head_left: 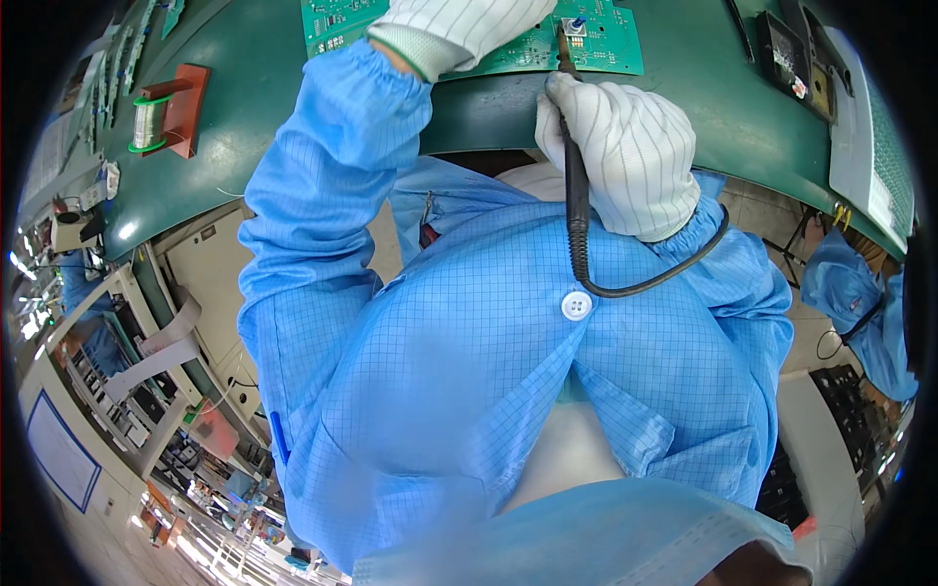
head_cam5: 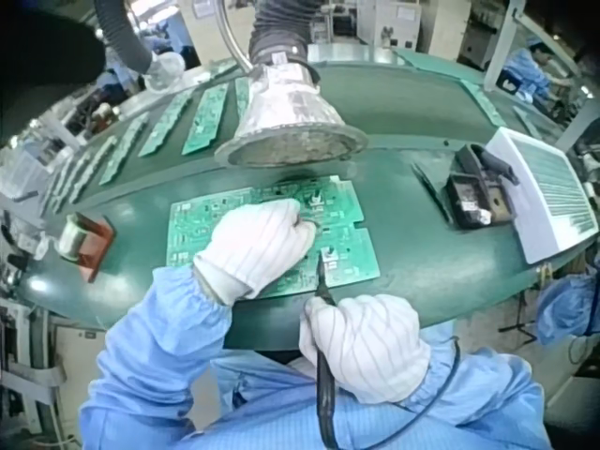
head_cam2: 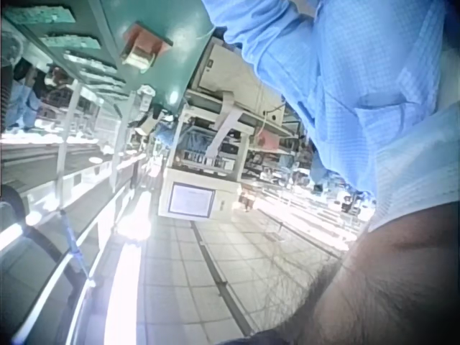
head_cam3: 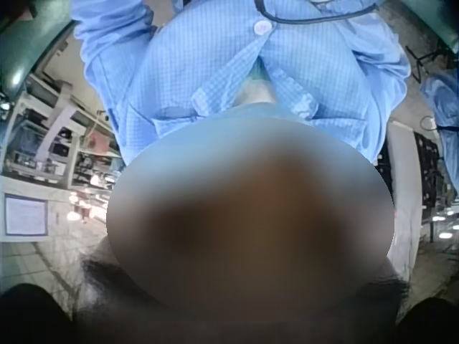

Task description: Solder components onto printed circuit boards and organize them on the workbench.

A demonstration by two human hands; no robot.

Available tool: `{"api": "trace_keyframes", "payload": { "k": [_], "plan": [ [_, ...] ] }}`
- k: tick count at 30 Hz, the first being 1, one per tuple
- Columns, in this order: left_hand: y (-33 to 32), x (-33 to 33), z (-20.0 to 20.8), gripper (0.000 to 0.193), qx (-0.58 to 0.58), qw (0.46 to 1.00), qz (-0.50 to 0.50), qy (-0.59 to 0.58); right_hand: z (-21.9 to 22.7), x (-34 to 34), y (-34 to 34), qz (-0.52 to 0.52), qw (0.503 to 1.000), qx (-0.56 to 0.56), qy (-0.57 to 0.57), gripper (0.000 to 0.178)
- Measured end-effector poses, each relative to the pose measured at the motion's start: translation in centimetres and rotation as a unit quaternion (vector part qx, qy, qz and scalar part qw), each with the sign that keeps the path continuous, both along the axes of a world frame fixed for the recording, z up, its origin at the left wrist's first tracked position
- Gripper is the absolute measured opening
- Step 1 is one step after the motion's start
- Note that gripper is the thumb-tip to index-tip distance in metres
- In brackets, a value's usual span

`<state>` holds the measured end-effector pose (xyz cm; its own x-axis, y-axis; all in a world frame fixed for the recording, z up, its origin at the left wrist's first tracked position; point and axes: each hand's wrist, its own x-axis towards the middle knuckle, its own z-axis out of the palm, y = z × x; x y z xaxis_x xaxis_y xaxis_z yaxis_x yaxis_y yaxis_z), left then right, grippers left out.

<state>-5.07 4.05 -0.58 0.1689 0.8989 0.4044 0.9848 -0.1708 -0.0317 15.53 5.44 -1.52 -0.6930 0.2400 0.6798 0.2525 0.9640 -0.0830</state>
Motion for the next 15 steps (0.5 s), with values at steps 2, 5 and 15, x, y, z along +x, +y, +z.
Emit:
{"api": "trace_keyframes", "payload": {
  "k": [2, 5, 15],
  "plan": [
    [1.2, 0.1, 1.4, 0.029, -0.077, 0.997, -0.006, -0.012, -0.3, -0.1, 0.1, -0.015, 1.0, 0.014, -0.005, 0.022],
    [1.4, -0.9, 1.3, 0.064, -0.245, 0.953, 0.131, -0.125, 0.0, -0.2, -0.6, -0.005, 0.999, 0.041, -0.004, 0.022],
    [2.0, 0.2, 2.3, 0.063, -0.271, 0.954, 0.094, -0.088, -1.3, -0.2, 0.4, -0.002, 0.998, 0.062, 0.027, 0.015]
  ]
}}
